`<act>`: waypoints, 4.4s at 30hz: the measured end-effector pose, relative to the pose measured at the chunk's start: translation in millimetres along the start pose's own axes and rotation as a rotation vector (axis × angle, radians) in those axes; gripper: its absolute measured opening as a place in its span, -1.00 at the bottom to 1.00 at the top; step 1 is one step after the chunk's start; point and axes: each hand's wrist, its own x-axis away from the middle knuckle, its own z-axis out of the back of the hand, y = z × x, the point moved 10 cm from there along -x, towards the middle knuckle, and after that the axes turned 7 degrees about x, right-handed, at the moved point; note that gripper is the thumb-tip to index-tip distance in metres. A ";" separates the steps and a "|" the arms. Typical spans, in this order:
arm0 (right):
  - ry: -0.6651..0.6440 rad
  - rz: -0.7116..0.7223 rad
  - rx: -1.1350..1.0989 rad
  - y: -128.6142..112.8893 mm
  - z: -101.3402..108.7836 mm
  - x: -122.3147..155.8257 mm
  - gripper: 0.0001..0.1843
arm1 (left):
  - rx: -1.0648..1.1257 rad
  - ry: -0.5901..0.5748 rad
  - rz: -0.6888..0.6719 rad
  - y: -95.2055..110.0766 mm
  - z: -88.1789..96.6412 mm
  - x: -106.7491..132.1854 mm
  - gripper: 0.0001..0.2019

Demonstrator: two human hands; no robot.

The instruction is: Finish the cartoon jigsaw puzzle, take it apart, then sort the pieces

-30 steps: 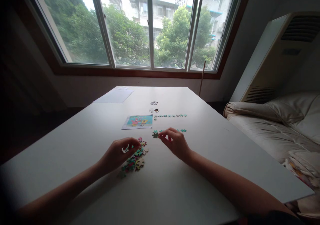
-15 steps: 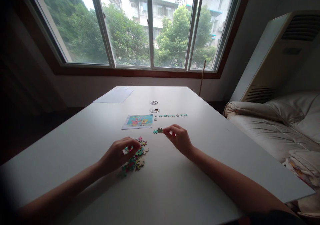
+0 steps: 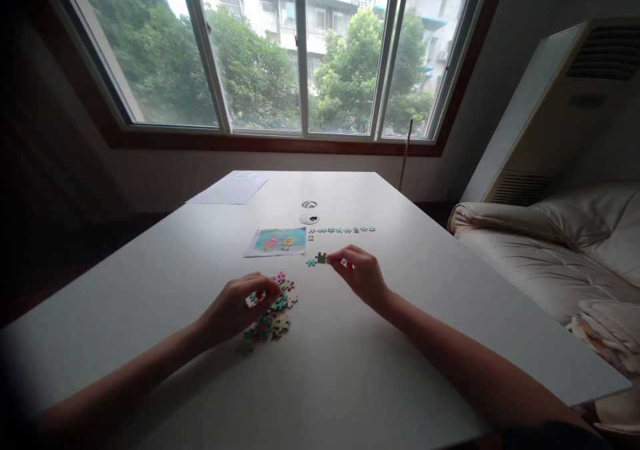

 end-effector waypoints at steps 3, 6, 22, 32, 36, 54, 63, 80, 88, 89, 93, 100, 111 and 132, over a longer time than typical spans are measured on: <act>0.001 -0.001 0.007 0.7 -0.6 -0.7 -0.85 | 0.005 -0.003 -0.005 -0.2 0.0 -0.3 -0.87; 0.012 -0.011 0.016 2.2 -0.6 -0.7 -0.85 | 0.010 -0.002 -0.003 -0.6 0.3 -0.2 -0.87; -0.122 -0.111 0.209 42.1 -16.7 -44.5 -0.83 | 0.021 0.019 -0.012 -3.7 6.3 -2.1 -0.88; -0.383 -0.313 0.302 107.3 -76.4 -77.5 -0.82 | 0.001 0.001 -0.008 -8.4 8.2 -4.9 -0.86; -0.413 -0.353 0.310 114.5 -91.6 -76.8 -0.80 | -0.004 -0.004 -0.007 -9.9 7.5 -4.5 -0.86; -0.491 -0.391 0.309 118.5 -108.7 -76.3 -0.82 | 0.002 0.008 -0.025 -10.8 8.1 -2.9 -0.88; -0.474 -0.385 0.330 117.6 -107.2 -76.9 -0.83 | -0.003 -0.011 -0.004 -12.8 6.5 -3.1 -0.88; -0.433 0.020 0.043 -22.3 -89.8 -15.5 -0.87 | -0.067 -0.428 0.027 -18.8 -2.4 1.9 -0.86; -0.621 0.174 -0.044 -76.1 -85.7 22.8 -0.71 | -0.072 -0.745 0.160 -23.0 -12.6 26.5 -0.68; -0.628 0.179 -0.038 -76.6 -85.9 23.8 -0.69 | -0.086 -0.745 0.169 -25.3 -12.8 27.3 -0.69; -0.625 0.173 -0.002 -74.2 -87.1 25.5 -0.74 | -0.113 -0.729 0.169 -29.6 -15.3 27.9 -0.73; -0.581 0.157 -0.053 -71.3 -84.4 23.4 -0.83 | -0.022 -0.657 0.091 -12.9 -11.8 18.8 -0.73; -0.286 -0.041 -0.228 -61.9 -59.7 5.9 -0.82 | 0.163 -0.295 0.117 -3.2 -9.8 0.7 -0.81; -0.342 -0.234 -0.481 -45.8 -71.9 7.5 -0.73 | 0.483 -0.125 0.292 -15.2 -2.2 -1.2 -0.78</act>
